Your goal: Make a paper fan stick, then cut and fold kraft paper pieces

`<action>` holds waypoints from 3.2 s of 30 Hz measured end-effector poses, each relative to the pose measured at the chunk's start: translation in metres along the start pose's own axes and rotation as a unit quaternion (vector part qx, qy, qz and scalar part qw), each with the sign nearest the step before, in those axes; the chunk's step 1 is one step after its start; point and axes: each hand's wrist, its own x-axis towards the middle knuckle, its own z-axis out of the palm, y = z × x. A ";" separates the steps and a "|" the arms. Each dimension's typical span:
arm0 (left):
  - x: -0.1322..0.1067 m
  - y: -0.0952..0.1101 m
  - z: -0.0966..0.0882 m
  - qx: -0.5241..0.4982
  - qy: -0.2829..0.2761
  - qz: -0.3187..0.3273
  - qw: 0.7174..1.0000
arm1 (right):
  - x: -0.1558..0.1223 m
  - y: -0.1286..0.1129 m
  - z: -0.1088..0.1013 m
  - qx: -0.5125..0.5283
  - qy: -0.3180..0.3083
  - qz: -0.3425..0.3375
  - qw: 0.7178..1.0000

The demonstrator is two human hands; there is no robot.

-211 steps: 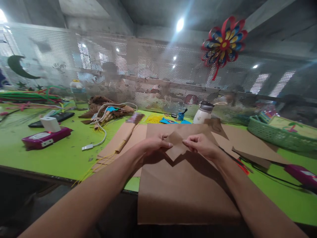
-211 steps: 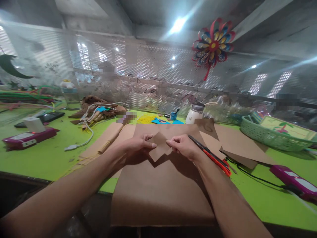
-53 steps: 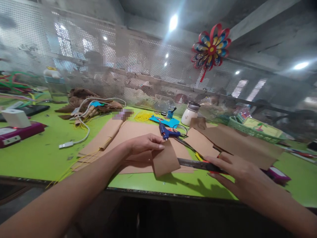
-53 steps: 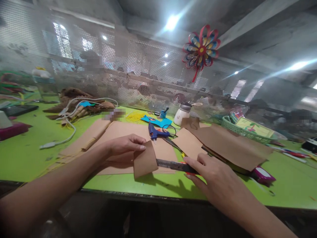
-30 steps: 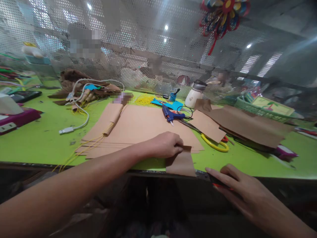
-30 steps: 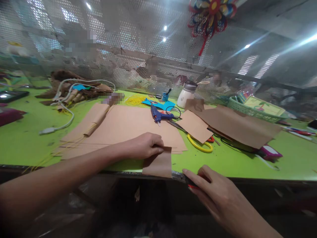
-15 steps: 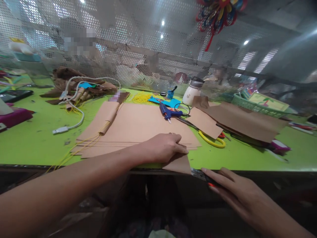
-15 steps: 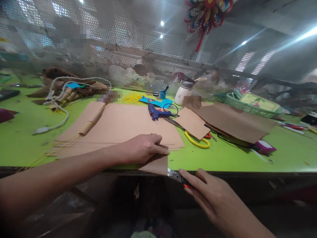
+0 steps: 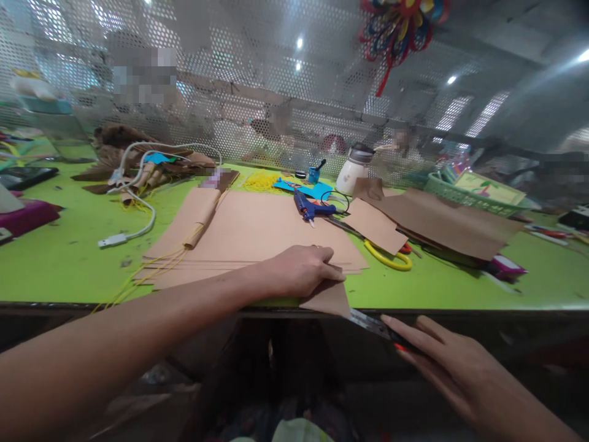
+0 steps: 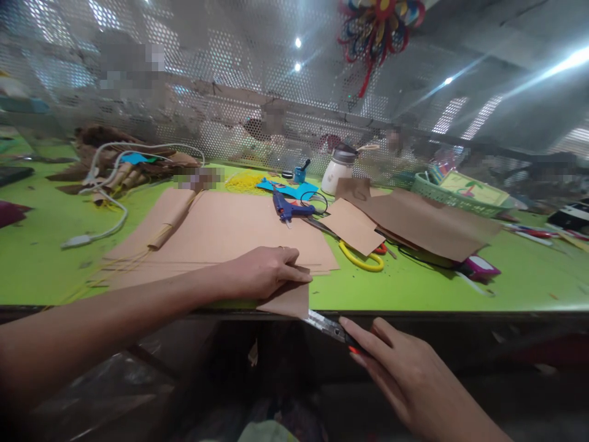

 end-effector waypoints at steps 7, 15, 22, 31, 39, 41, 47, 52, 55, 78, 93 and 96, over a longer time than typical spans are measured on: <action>0.000 0.001 0.000 0.013 -0.006 -0.004 1.000 | 0.020 -0.008 0.002 0.050 -0.048 0.030 0.997; 0.000 0.001 -0.002 0.025 -0.011 -0.002 1.000 | 0.019 -0.008 0.001 0.039 -0.058 0.025 0.997; 0.000 0.003 -0.003 0.029 -0.009 -0.005 1.000 | 0.005 -0.003 0.002 -0.001 -0.015 0.016 1.000; 0.002 0.005 -0.003 -0.001 -0.013 -0.034 0.999 | 0.027 -0.015 0.006 0.041 -0.019 0.034 0.998; 0.008 0.019 -0.007 -0.057 0.003 -0.095 0.994 | 0.008 0.012 -0.002 0.053 -0.092 0.063 0.992; 0.007 0.020 -0.006 -0.051 0.005 -0.102 0.993 | 0.010 0.013 -0.002 0.053 -0.095 0.063 0.992; 0.004 0.020 -0.008 -0.009 -0.009 -0.077 0.997 | 0.016 0.008 0.001 0.041 -0.069 0.048 0.996; 0.004 0.020 -0.008 0.004 -0.007 -0.063 0.998 | 0.018 0.005 -0.002 0.066 -0.089 0.047 0.993; 0.004 0.020 -0.007 -0.001 -0.008 -0.064 0.998 | 0.010 0.007 0.000 0.059 -0.087 0.043 0.993; 0.004 0.021 -0.008 -0.010 -0.013 -0.056 0.998 | 0.007 -0.003 0.007 0.042 -0.051 0.043 0.997; 0.010 -0.005 -0.009 -0.264 -0.001 -0.114 0.958 | 0.011 0.000 0.004 0.057 -0.068 0.047 0.995; 0.010 0.000 -0.005 -0.262 0.028 -0.091 0.960 | 0.009 0.000 0.007 0.045 -0.056 0.055 0.996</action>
